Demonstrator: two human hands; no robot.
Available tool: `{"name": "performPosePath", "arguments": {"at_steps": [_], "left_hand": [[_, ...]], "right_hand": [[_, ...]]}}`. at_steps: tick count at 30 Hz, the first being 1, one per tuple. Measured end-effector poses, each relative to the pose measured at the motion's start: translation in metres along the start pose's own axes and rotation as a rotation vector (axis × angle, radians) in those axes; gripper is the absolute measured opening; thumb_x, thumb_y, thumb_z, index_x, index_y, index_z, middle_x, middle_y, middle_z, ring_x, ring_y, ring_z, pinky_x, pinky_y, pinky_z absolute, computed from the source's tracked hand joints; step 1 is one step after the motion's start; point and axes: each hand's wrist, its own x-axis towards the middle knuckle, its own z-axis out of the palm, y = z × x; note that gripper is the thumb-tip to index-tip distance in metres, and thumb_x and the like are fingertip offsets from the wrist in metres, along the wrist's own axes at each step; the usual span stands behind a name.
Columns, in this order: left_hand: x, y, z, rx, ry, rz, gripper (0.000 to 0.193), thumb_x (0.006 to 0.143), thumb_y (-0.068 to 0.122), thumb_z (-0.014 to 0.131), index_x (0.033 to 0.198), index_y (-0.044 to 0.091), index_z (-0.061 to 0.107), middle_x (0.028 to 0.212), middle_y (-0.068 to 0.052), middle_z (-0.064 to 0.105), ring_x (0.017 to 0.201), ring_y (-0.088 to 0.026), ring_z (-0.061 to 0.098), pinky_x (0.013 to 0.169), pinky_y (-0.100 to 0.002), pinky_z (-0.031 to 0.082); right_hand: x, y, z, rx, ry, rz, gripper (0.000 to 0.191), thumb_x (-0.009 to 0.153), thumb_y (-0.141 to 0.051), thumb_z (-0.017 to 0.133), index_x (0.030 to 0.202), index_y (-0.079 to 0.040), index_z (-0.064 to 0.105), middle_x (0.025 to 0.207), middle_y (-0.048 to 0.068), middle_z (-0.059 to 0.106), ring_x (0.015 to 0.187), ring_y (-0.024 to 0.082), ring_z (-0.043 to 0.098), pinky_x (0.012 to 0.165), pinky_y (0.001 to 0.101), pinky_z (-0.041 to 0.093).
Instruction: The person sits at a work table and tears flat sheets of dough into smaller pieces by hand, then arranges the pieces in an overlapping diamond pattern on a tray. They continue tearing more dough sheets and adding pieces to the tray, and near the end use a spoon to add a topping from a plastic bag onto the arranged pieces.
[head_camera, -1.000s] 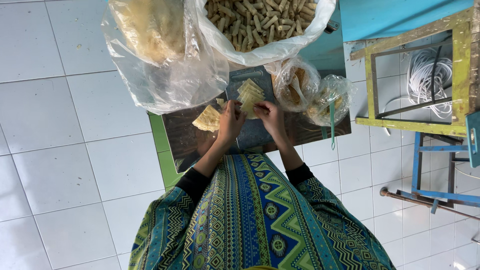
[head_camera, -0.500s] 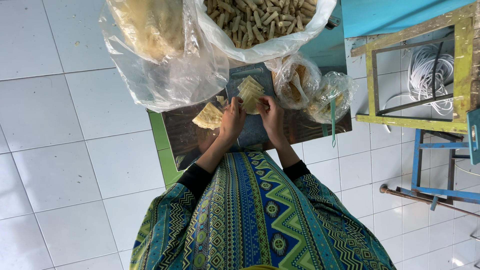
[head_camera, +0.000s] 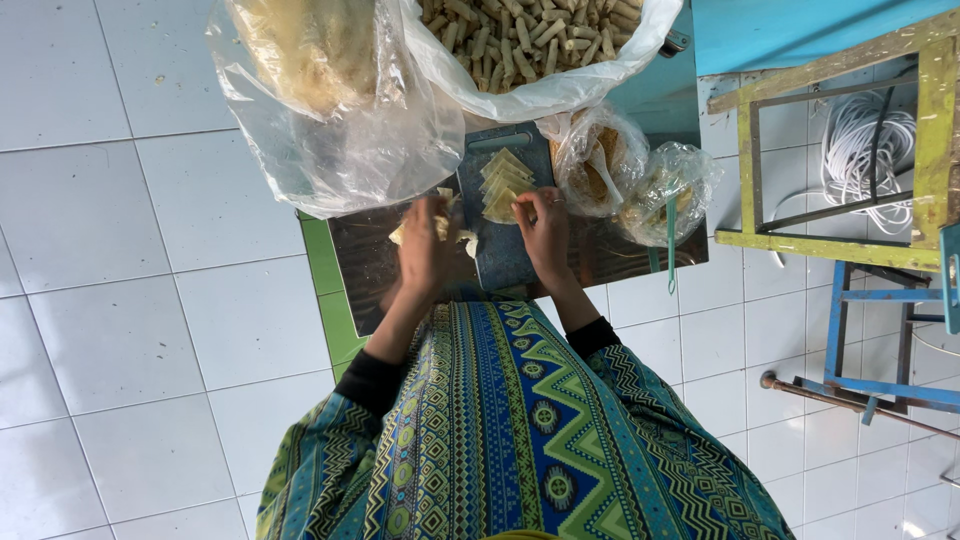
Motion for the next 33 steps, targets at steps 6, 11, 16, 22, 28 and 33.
{"name": "performPosePath", "arguments": {"at_steps": [6,11,16,22,28,33], "left_hand": [[-0.038,-0.038,-0.034,0.204,0.236,-0.075,0.057,0.081,0.021,0.085,0.127,0.004,0.056,0.118,-0.015,0.060,0.114,-0.037,0.052,0.100,-0.047,0.040],[-0.045,-0.053,-0.027,0.161,0.163,-0.179,0.063,0.072,0.028,0.091,0.120,0.005,0.056,0.115,-0.019,0.058,0.111,-0.037,0.049,0.097,-0.046,0.040],[-0.039,-0.056,-0.023,-0.243,0.067,-0.195,0.049,0.085,0.019,0.084,0.118,0.004,0.052,0.099,-0.007,0.068,0.098,-0.019,0.068,0.087,-0.037,0.055],[-0.041,-0.047,-0.008,-0.594,0.173,-0.237,0.043,0.091,0.000,0.076,0.117,0.002,0.041,0.095,-0.010,0.064,0.084,-0.009,0.065,0.071,-0.024,0.057],[-0.038,-0.030,-0.002,-0.602,0.143,-0.204,0.044,0.088,-0.002,0.074,0.114,0.003,0.039,0.095,-0.010,0.063,0.084,-0.008,0.066,0.071,-0.024,0.058],[-0.037,-0.019,-0.006,-0.559,0.147,-0.226,0.044,0.087,-0.002,0.075,0.113,0.002,0.039,0.094,-0.011,0.065,0.080,-0.009,0.065,0.069,-0.025,0.057]], "right_hand": [[-0.005,-0.016,-0.007,-0.126,0.213,-0.190,0.017,0.102,-0.011,0.070,0.116,-0.004,0.063,0.115,0.011,0.057,0.102,0.029,0.063,0.084,0.0421,0.054],[-0.008,-0.046,0.016,0.277,-0.152,-0.114,0.009,0.099,-0.002,0.070,0.107,-0.005,0.069,0.104,0.009,0.069,0.092,0.021,0.071,0.072,0.0303,0.058],[-0.008,-0.077,0.039,0.388,-0.351,-0.256,0.020,0.092,0.005,0.071,0.109,-0.003,0.068,0.108,0.011,0.070,0.096,0.023,0.071,0.073,0.0303,0.059],[-0.005,-0.080,0.036,0.390,-0.368,-0.117,0.020,0.093,0.004,0.072,0.112,-0.002,0.069,0.103,0.010,0.072,0.089,0.022,0.074,0.068,0.0303,0.059],[-0.008,-0.079,0.026,0.408,-0.266,-0.127,0.021,0.091,0.000,0.075,0.110,0.000,0.066,0.103,0.012,0.070,0.091,0.020,0.075,0.075,0.0300,0.062],[-0.010,-0.065,0.032,0.362,-0.246,-0.061,0.014,0.095,-0.002,0.073,0.109,0.001,0.069,0.101,0.011,0.073,0.088,0.019,0.076,0.070,0.0292,0.060]]}}
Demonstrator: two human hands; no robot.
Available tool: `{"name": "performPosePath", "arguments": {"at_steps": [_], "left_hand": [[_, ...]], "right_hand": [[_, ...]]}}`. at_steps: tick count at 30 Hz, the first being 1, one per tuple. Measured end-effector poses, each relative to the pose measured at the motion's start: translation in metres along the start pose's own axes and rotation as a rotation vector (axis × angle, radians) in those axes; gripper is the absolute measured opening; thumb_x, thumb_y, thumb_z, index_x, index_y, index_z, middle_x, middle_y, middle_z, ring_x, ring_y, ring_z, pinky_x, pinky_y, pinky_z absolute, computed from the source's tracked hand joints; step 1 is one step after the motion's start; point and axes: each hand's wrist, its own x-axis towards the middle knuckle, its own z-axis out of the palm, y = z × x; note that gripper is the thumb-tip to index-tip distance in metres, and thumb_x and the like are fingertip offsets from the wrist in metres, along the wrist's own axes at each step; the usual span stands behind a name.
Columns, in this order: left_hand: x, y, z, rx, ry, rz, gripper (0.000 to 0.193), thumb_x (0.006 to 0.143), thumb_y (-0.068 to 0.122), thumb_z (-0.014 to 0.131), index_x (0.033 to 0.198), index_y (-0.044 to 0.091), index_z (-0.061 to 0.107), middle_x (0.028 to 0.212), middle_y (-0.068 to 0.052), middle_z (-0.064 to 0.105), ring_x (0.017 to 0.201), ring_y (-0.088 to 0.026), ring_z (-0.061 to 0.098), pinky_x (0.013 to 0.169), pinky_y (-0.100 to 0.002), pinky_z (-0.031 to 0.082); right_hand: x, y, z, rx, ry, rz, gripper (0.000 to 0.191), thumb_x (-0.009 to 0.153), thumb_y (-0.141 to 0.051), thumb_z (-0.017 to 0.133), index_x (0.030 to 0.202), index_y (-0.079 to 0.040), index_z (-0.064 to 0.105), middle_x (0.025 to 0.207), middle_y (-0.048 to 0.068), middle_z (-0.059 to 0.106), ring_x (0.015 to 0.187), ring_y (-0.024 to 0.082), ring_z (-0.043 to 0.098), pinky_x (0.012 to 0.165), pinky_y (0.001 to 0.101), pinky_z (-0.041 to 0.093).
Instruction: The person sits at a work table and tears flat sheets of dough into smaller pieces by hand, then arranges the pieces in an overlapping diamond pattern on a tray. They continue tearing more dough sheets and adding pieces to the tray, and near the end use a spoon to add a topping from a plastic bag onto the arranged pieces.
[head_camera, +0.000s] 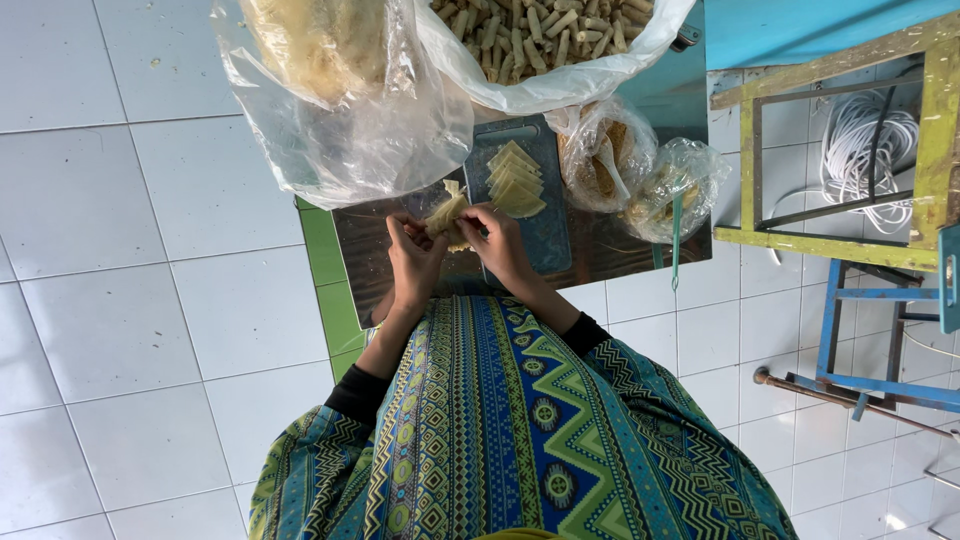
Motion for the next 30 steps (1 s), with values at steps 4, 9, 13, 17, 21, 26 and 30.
{"name": "performPosePath", "arguments": {"at_steps": [4,9,13,17,21,26,30], "left_hand": [[0.001,0.000,-0.001,-0.034,0.023,-0.028,0.044,0.087,-0.003,0.073,0.113,0.003,0.038,0.095,-0.011,0.064,0.083,-0.010,0.066,0.070,-0.025,0.059],[0.002,-0.010,-0.004,-0.078,0.034,-0.054,0.043,0.087,-0.004,0.072,0.112,0.002,0.038,0.095,-0.010,0.061,0.083,-0.010,0.063,0.070,-0.025,0.057],[0.002,-0.026,-0.002,-0.225,0.059,-0.059,0.042,0.088,-0.005,0.070,0.114,0.004,0.038,0.098,-0.007,0.054,0.085,-0.008,0.058,0.073,-0.023,0.053],[0.006,-0.046,-0.005,-0.364,0.095,-0.079,0.043,0.089,-0.007,0.070,0.114,0.005,0.039,0.098,-0.006,0.050,0.086,-0.009,0.052,0.074,-0.023,0.048],[0.009,-0.057,-0.014,-0.426,0.126,-0.072,0.040,0.090,-0.008,0.068,0.113,0.006,0.039,0.098,-0.005,0.050,0.085,-0.009,0.053,0.072,-0.023,0.047],[0.009,-0.061,-0.020,-0.473,0.145,-0.084,0.039,0.091,-0.009,0.067,0.112,0.006,0.039,0.099,-0.005,0.050,0.086,-0.010,0.055,0.073,-0.024,0.050],[0.010,-0.058,-0.017,-0.466,0.136,-0.088,0.039,0.091,-0.009,0.068,0.113,0.006,0.039,0.100,-0.007,0.050,0.086,-0.010,0.056,0.073,-0.025,0.051]], "right_hand": [[0.004,0.021,0.004,0.593,-0.071,0.376,0.013,0.102,-0.010,0.068,0.110,0.000,0.069,0.097,0.008,0.073,0.084,0.016,0.072,0.075,0.0287,0.062],[-0.004,0.030,-0.007,1.150,-0.023,0.684,0.009,0.107,-0.011,0.062,0.110,-0.003,0.061,0.101,0.007,0.067,0.092,0.016,0.069,0.083,0.0296,0.057],[-0.005,0.033,-0.014,1.363,0.055,0.738,0.008,0.106,-0.009,0.061,0.111,-0.004,0.059,0.103,0.008,0.066,0.092,0.017,0.069,0.088,0.0325,0.059],[-0.012,0.043,-0.027,1.462,0.156,0.753,0.018,0.101,-0.008,0.061,0.117,0.000,0.059,0.110,0.011,0.067,0.097,0.019,0.070,0.092,0.0330,0.059],[-0.018,0.062,-0.061,1.375,0.278,0.655,0.020,0.100,-0.007,0.062,0.118,0.002,0.060,0.113,0.016,0.068,0.099,0.024,0.071,0.090,0.0343,0.062],[-0.018,0.069,-0.093,-0.037,0.310,0.277,0.017,0.106,-0.004,0.063,0.122,-0.004,0.067,0.110,0.016,0.075,0.098,0.021,0.076,0.082,0.0319,0.066],[-0.015,0.047,-0.073,-0.405,0.109,-0.005,0.030,0.100,0.004,0.060,0.128,-0.001,0.068,0.119,0.019,0.075,0.102,0.027,0.076,0.081,0.0333,0.065]]}}
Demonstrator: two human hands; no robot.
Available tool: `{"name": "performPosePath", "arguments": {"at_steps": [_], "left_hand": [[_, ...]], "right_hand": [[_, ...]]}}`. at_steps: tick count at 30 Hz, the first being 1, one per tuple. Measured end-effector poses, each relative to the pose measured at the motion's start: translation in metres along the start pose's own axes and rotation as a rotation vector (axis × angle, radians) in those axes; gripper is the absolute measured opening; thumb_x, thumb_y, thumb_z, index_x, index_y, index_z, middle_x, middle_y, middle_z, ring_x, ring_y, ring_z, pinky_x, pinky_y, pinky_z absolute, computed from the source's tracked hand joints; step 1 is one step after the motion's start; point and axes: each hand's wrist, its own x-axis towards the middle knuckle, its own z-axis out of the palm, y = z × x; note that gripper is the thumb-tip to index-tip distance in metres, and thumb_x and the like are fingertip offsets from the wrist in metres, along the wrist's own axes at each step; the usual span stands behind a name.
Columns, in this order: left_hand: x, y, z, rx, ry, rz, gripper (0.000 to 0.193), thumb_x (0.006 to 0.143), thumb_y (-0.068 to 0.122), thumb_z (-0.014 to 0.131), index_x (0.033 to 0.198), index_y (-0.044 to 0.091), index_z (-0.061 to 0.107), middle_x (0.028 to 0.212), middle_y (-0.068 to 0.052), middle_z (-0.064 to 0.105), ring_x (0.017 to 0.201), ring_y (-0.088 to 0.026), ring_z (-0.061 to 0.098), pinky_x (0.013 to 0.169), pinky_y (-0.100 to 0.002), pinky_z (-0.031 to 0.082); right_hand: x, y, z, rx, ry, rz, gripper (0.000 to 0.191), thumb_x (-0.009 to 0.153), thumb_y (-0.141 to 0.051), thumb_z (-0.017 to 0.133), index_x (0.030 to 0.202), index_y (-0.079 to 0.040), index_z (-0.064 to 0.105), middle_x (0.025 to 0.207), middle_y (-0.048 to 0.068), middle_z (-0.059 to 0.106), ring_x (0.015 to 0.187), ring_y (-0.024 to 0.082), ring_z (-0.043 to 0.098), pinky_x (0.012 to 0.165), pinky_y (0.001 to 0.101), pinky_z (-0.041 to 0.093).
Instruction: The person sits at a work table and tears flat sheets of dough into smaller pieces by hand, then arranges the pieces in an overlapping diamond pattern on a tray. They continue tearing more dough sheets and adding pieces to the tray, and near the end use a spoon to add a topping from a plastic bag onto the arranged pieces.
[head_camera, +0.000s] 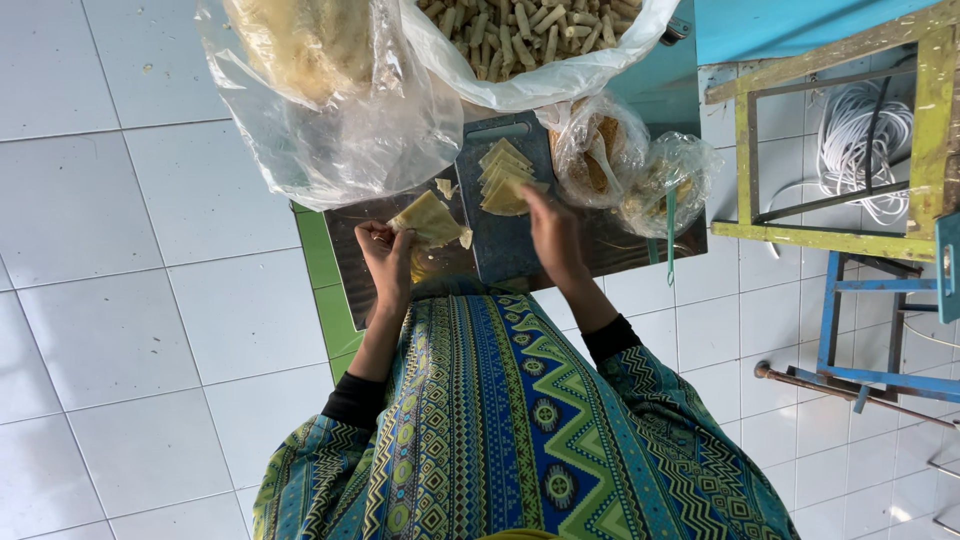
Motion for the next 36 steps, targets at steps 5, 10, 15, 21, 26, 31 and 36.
{"name": "performPosePath", "arguments": {"at_steps": [5,10,15,21,26,31,36], "left_hand": [[0.000,0.004,0.001,-0.034,0.015,0.000,0.041,0.089,-0.010,0.068,0.112,0.006,0.038,0.099,-0.005,0.051,0.087,-0.010,0.058,0.072,-0.025,0.053],[0.002,0.008,-0.001,-0.099,0.056,-0.088,0.041,0.089,-0.009,0.067,0.111,0.007,0.037,0.093,-0.005,0.050,0.072,-0.009,0.050,0.056,-0.024,0.042],[0.002,0.005,-0.002,-0.016,0.053,-0.030,0.038,0.090,-0.009,0.067,0.112,0.006,0.040,0.096,-0.005,0.051,0.081,-0.009,0.054,0.064,-0.023,0.047],[0.003,0.002,-0.001,0.002,0.029,0.003,0.039,0.090,-0.010,0.069,0.112,0.005,0.040,0.096,-0.005,0.052,0.083,-0.009,0.054,0.070,-0.024,0.048],[0.002,0.001,-0.001,-0.019,0.030,-0.026,0.037,0.090,-0.009,0.067,0.112,0.006,0.040,0.093,-0.006,0.055,0.080,-0.009,0.055,0.069,-0.023,0.048],[0.001,0.002,-0.002,-0.022,0.041,0.002,0.038,0.090,-0.010,0.068,0.113,0.005,0.041,0.094,-0.005,0.053,0.081,-0.009,0.053,0.071,-0.023,0.047],[0.001,0.002,-0.001,-0.018,0.036,-0.012,0.038,0.091,-0.010,0.067,0.112,0.006,0.040,0.094,-0.005,0.054,0.082,-0.009,0.054,0.071,-0.023,0.047]], "right_hand": [[-0.009,-0.030,0.006,-0.074,-0.065,-0.024,0.033,0.095,0.006,0.062,0.127,-0.001,0.066,0.113,0.023,0.073,0.098,0.037,0.074,0.081,0.0414,0.061],[-0.013,-0.034,0.014,-0.158,-0.097,0.010,0.034,0.093,0.004,0.063,0.125,-0.004,0.068,0.105,0.022,0.074,0.089,0.039,0.074,0.075,0.0437,0.060],[-0.008,-0.033,0.019,-0.214,-0.153,0.086,0.029,0.094,-0.003,0.068,0.124,-0.006,0.069,0.090,0.022,0.074,0.079,0.039,0.073,0.068,0.0457,0.058],[0.008,-0.016,0.009,0.048,-0.158,0.085,0.014,0.103,-0.012,0.067,0.116,-0.006,0.068,0.095,0.013,0.076,0.077,0.025,0.077,0.065,0.0346,0.062],[0.006,-0.004,0.001,-0.114,-0.059,0.135,0.018,0.093,-0.013,0.077,0.102,-0.003,0.066,0.101,0.012,0.065,0.095,0.032,0.066,0.077,0.0418,0.055],[0.006,0.002,0.003,-0.148,-0.066,0.114,0.019,0.090,-0.014,0.080,0.095,-0.006,0.063,0.098,0.010,0.063,0.101,0.033,0.060,0.085,0.0460,0.050],[0.005,0.007,0.006,-0.168,-0.067,0.081,0.020,0.092,-0.013,0.079,0.096,-0.006,0.061,0.097,0.010,0.062,0.099,0.033,0.059,0.085,0.0474,0.047]]}}
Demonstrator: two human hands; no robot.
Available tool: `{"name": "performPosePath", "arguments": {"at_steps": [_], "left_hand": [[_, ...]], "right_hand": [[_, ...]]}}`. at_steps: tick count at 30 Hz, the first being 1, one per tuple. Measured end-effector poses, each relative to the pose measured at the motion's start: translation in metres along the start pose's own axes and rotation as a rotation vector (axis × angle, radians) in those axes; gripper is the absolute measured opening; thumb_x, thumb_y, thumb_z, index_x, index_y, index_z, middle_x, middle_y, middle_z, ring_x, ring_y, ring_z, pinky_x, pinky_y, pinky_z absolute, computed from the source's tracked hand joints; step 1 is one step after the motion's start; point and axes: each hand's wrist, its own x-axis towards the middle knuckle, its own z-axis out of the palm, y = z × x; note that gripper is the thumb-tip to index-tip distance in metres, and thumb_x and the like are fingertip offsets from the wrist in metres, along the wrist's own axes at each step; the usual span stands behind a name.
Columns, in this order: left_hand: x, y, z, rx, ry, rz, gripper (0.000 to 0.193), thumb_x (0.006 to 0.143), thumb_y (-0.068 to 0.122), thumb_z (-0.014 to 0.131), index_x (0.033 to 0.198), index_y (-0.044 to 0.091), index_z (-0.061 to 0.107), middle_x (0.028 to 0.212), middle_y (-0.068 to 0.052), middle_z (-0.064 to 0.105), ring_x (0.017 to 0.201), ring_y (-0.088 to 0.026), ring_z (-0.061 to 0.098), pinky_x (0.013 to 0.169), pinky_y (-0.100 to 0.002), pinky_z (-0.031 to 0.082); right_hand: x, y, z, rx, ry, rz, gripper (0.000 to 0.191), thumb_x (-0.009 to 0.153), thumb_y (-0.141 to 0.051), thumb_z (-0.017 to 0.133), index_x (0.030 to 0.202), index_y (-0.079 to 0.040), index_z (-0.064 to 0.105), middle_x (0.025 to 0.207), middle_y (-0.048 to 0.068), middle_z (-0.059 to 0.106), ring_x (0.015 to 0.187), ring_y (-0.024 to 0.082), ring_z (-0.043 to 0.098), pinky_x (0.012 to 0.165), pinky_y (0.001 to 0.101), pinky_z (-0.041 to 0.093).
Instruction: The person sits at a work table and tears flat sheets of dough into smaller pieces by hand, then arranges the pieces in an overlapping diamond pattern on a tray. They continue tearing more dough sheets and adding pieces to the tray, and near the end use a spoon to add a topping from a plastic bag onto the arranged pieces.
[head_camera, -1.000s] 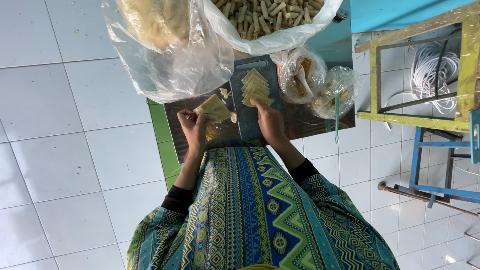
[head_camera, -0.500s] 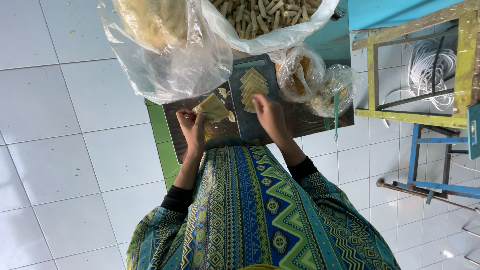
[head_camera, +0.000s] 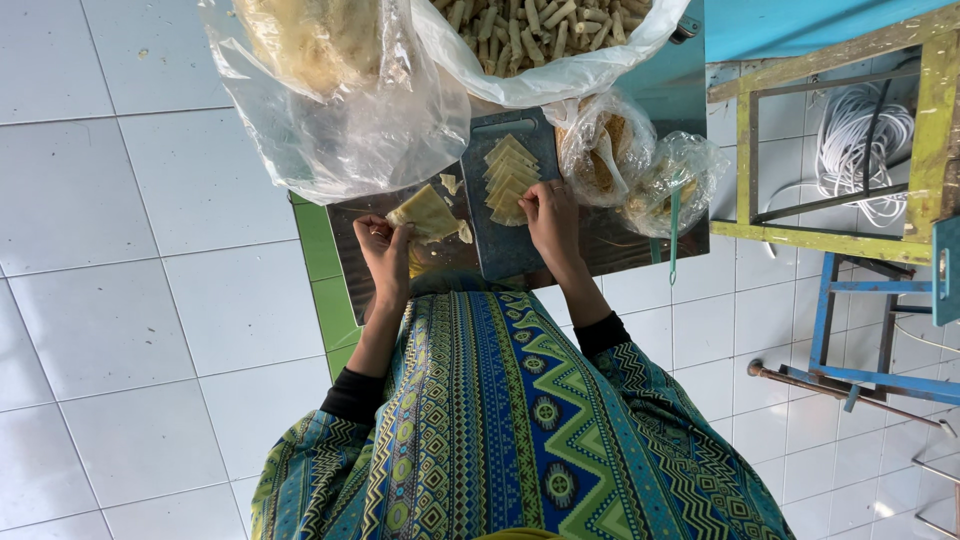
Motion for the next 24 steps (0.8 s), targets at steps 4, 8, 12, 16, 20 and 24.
{"name": "performPosePath", "arguments": {"at_steps": [4,8,12,16,20,24], "left_hand": [[0.001,-0.001,0.001,-0.004,0.001,0.015,0.040,0.090,-0.010,0.069,0.113,0.006,0.040,0.096,-0.005,0.052,0.083,-0.009,0.054,0.072,-0.023,0.048],[0.001,0.000,0.001,-0.024,-0.006,0.011,0.040,0.090,-0.010,0.068,0.112,0.006,0.040,0.097,-0.005,0.050,0.083,-0.009,0.054,0.072,-0.023,0.048],[0.001,0.001,0.001,-0.023,-0.005,-0.001,0.039,0.089,-0.010,0.068,0.111,0.006,0.039,0.096,-0.005,0.052,0.083,-0.009,0.056,0.072,-0.023,0.049],[0.001,0.000,0.000,-0.026,-0.009,0.022,0.038,0.090,-0.011,0.067,0.112,0.005,0.040,0.098,-0.005,0.050,0.084,-0.009,0.055,0.072,-0.024,0.049],[0.001,0.000,0.000,-0.020,-0.011,-0.004,0.039,0.089,-0.011,0.067,0.111,0.006,0.039,0.097,-0.005,0.050,0.083,-0.009,0.056,0.072,-0.024,0.050],[-0.001,0.001,0.001,-0.031,-0.032,0.007,0.038,0.090,-0.010,0.068,0.111,0.005,0.040,0.099,-0.004,0.049,0.085,-0.009,0.056,0.074,-0.024,0.052]], "right_hand": [[-0.001,0.002,0.002,-0.001,0.020,-0.030,0.022,0.091,-0.014,0.080,0.096,-0.005,0.060,0.096,0.011,0.061,0.098,0.034,0.058,0.085,0.0490,0.046],[-0.001,0.002,0.004,-0.028,0.010,-0.043,0.021,0.092,-0.013,0.079,0.095,-0.006,0.059,0.095,0.011,0.061,0.097,0.035,0.057,0.085,0.0493,0.046],[-0.001,0.002,0.001,-0.064,0.031,-0.064,0.021,0.091,-0.014,0.079,0.094,-0.007,0.060,0.095,0.010,0.061,0.099,0.036,0.057,0.084,0.0511,0.046],[0.000,0.001,-0.004,-0.036,0.006,-0.033,0.021,0.093,-0.016,0.078,0.095,-0.008,0.059,0.097,0.008,0.061,0.102,0.034,0.058,0.085,0.0510,0.046],[0.002,-0.001,-0.005,-0.086,0.013,-0.027,0.020,0.092,-0.019,0.079,0.095,-0.009,0.061,0.097,0.007,0.062,0.105,0.033,0.058,0.086,0.0517,0.043],[0.004,-0.005,-0.007,-0.111,-0.005,0.007,0.021,0.090,-0.022,0.081,0.094,-0.011,0.063,0.098,0.006,0.064,0.106,0.032,0.059,0.088,0.0513,0.043]]}}
